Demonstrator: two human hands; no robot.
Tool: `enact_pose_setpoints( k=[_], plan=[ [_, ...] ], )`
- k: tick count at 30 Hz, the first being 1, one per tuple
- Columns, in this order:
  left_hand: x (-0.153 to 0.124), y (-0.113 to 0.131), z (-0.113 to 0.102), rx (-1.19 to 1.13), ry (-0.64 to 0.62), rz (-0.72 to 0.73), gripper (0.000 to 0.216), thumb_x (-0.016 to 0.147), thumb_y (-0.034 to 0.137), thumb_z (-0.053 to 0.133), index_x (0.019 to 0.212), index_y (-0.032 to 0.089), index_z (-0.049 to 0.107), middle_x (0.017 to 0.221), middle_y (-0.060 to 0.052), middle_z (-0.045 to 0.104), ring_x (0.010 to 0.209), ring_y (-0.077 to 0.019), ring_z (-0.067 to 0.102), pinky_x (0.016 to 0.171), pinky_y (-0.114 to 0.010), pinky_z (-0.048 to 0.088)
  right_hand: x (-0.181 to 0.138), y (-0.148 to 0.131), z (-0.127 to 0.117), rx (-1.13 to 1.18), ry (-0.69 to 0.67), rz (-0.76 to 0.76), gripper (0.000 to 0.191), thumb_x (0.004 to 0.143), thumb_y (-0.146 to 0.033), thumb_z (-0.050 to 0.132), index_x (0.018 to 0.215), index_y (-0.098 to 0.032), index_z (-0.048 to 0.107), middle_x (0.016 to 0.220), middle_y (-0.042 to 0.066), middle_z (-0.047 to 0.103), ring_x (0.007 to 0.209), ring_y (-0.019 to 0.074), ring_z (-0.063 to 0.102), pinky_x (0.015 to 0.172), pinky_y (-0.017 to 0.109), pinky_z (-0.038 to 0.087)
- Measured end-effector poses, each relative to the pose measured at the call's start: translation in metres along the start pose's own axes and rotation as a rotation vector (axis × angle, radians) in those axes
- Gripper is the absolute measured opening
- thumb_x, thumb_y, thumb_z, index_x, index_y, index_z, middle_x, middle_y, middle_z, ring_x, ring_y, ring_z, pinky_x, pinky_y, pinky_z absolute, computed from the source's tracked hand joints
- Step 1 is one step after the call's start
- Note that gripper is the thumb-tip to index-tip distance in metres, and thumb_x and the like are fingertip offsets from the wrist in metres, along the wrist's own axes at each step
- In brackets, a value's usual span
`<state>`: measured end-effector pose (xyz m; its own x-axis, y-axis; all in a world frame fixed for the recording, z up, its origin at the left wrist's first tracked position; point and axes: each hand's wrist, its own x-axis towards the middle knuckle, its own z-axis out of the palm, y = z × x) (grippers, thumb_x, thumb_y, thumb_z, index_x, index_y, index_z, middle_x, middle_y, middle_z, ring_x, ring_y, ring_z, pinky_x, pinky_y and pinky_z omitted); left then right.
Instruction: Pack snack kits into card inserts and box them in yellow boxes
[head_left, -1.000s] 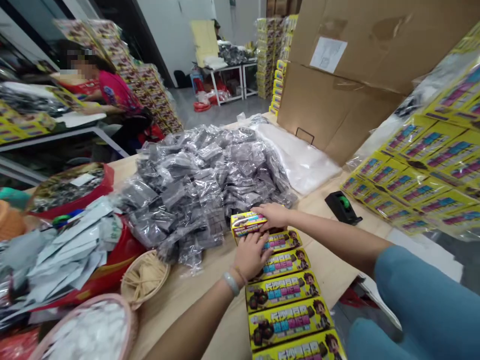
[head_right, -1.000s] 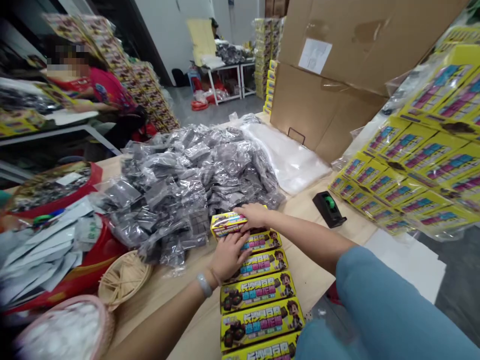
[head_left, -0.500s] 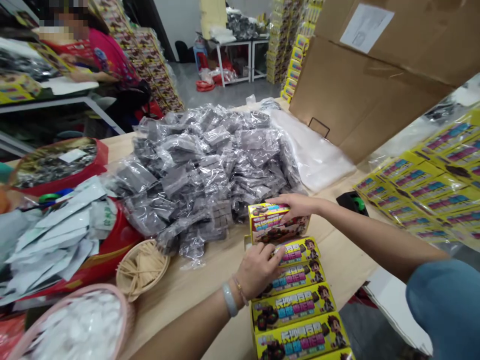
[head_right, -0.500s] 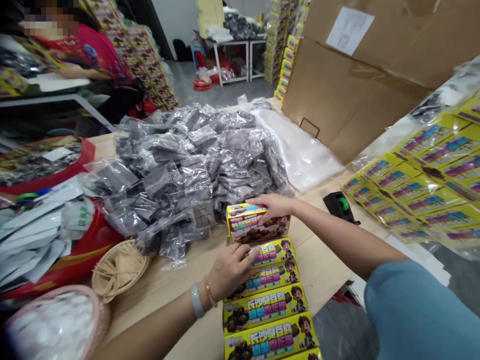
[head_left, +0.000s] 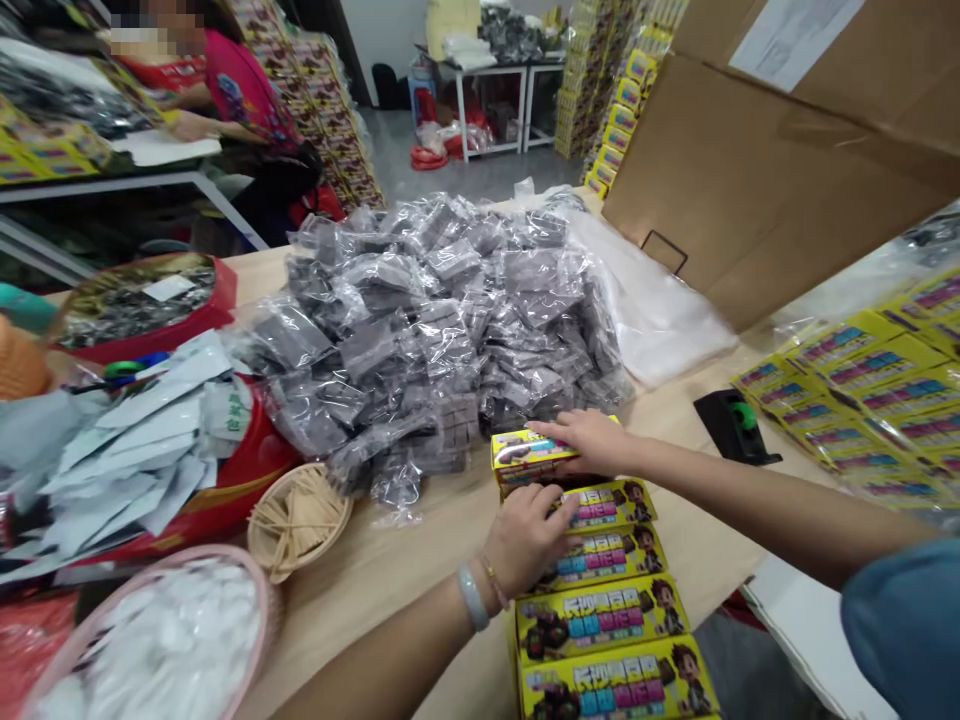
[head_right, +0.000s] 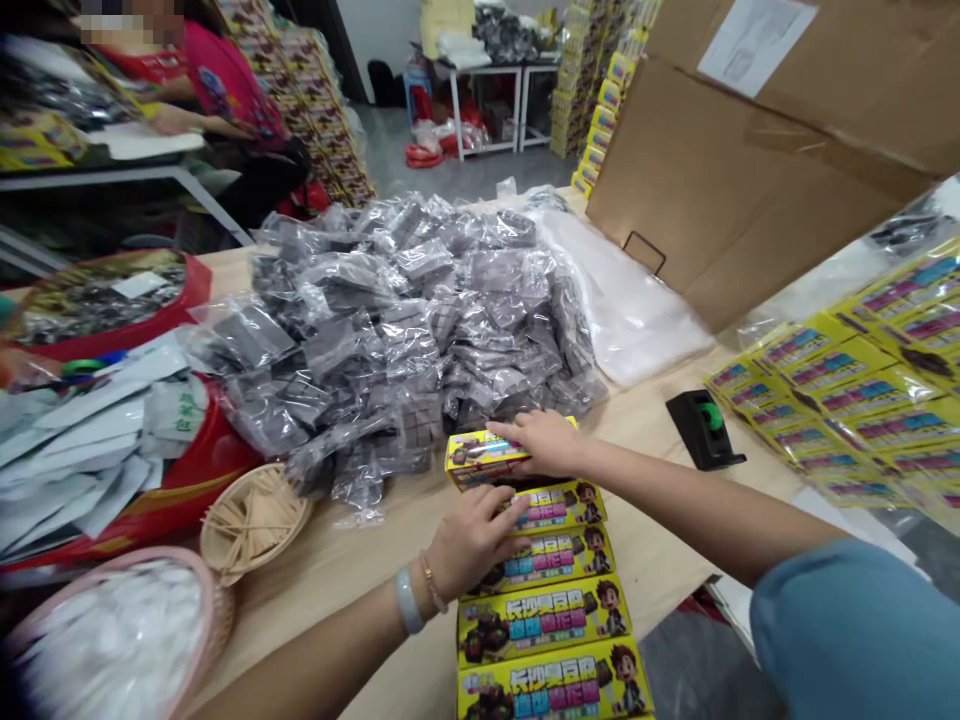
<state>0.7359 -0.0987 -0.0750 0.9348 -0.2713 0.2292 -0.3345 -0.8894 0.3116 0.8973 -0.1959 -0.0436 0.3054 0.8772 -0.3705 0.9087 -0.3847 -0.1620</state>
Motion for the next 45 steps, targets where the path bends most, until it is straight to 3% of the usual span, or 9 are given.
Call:
enact_pose_setpoints(
  k=[5,9,16,20,23,27,31,39,45],
  plan=[
    [-0.018,0.009,0.007,0.143,0.002,-0.058,0.053,0.079,0.05,0.036,0.123,0.019,0.038,0.135,-0.008,0.029,0.123,-0.0261,0.022,0.098,-0.042,0.022,-0.019,-0.012,0.009,0.0,0.051,0.006,0.057,0.08,-0.051,0.032,0.131,-0.026,0.028,0.1,0.011,0.053,0.09,0.0241,0.048,0.072,0.035,0.037],
    [-0.026,0.017,0.008,0.196,-0.035,-0.062,0.061,0.078,0.052,0.034,0.128,0.018,0.03,0.138,-0.008,0.024,0.127,-0.0269,0.015,0.1,-0.042,0.019,-0.027,-0.008,0.008,-0.016,0.018,0.026,0.073,0.07,-0.058,0.046,0.131,-0.024,0.026,0.103,0.012,0.053,0.091,0.0259,0.049,0.073,0.034,0.038],
    [-0.006,0.03,0.007,0.081,-0.036,-0.157,0.034,0.08,0.026,0.043,0.114,0.02,0.047,0.121,-0.006,0.047,0.111,-0.021,0.039,0.094,-0.039,0.032,-0.023,0.015,-0.002,0.111,0.012,0.065,0.069,0.067,-0.054,0.053,0.128,-0.029,0.033,0.102,0.008,0.056,0.092,0.0248,0.052,0.078,0.034,0.038],
    [0.017,0.018,-0.001,0.03,-0.092,-0.128,0.038,0.076,0.031,0.052,0.113,0.026,0.046,0.117,-0.004,0.047,0.104,-0.0218,0.042,0.088,-0.04,0.036,0.0,0.03,-0.013,0.346,-0.125,0.079,0.071,0.063,-0.051,0.059,0.126,-0.028,0.036,0.114,0.003,0.053,0.1,0.0219,0.05,0.084,0.028,0.037],
    [0.025,0.006,-0.009,0.05,-0.202,-0.09,0.044,0.073,0.036,0.054,0.115,0.029,0.043,0.109,-0.007,0.049,0.092,-0.0215,0.048,0.076,-0.038,0.042,0.005,0.031,-0.016,0.285,-0.091,0.105,0.077,0.057,-0.052,0.062,0.126,-0.028,0.037,0.113,0.006,0.054,0.101,0.0267,0.049,0.085,0.035,0.036],
    [0.009,0.005,-0.011,0.083,-0.224,0.04,0.038,0.079,0.033,0.045,0.117,0.029,0.039,0.098,-0.006,0.052,0.08,-0.0193,0.049,0.065,-0.034,0.044,-0.003,0.034,-0.011,0.465,-0.01,0.042,0.073,0.057,-0.05,0.064,0.123,-0.025,0.042,0.107,0.003,0.057,0.096,0.0235,0.052,0.083,0.032,0.038],
    [-0.01,0.012,-0.007,0.068,-0.185,0.096,0.037,0.082,0.033,0.039,0.118,0.027,0.038,0.103,-0.007,0.052,0.078,-0.0194,0.048,0.063,-0.035,0.044,0.001,0.046,-0.001,0.814,-0.151,-0.064,0.063,0.062,-0.044,0.062,0.118,-0.023,0.045,0.107,-0.003,0.057,0.094,0.0164,0.053,0.079,0.023,0.04],
    [-0.007,0.005,-0.007,0.016,-0.209,0.053,0.034,0.082,0.034,0.041,0.116,0.028,0.042,0.103,-0.007,0.053,0.079,-0.0184,0.05,0.065,-0.033,0.043,-0.012,0.021,0.014,0.132,0.007,0.037,0.072,0.062,-0.049,0.061,0.125,-0.023,0.039,0.094,0.009,0.058,0.083,0.0246,0.053,0.072,0.033,0.038],
    [-0.03,0.016,0.004,0.059,-0.156,0.011,0.06,0.079,0.053,0.031,0.129,0.021,0.027,0.137,-0.006,0.027,0.123,-0.0266,0.023,0.098,-0.043,0.021,-0.056,-0.002,0.039,0.123,0.075,0.007,0.06,0.081,-0.05,0.033,0.133,-0.02,0.024,0.114,0.014,0.049,0.1,0.0254,0.044,0.082,0.039,0.033]
  ],
)
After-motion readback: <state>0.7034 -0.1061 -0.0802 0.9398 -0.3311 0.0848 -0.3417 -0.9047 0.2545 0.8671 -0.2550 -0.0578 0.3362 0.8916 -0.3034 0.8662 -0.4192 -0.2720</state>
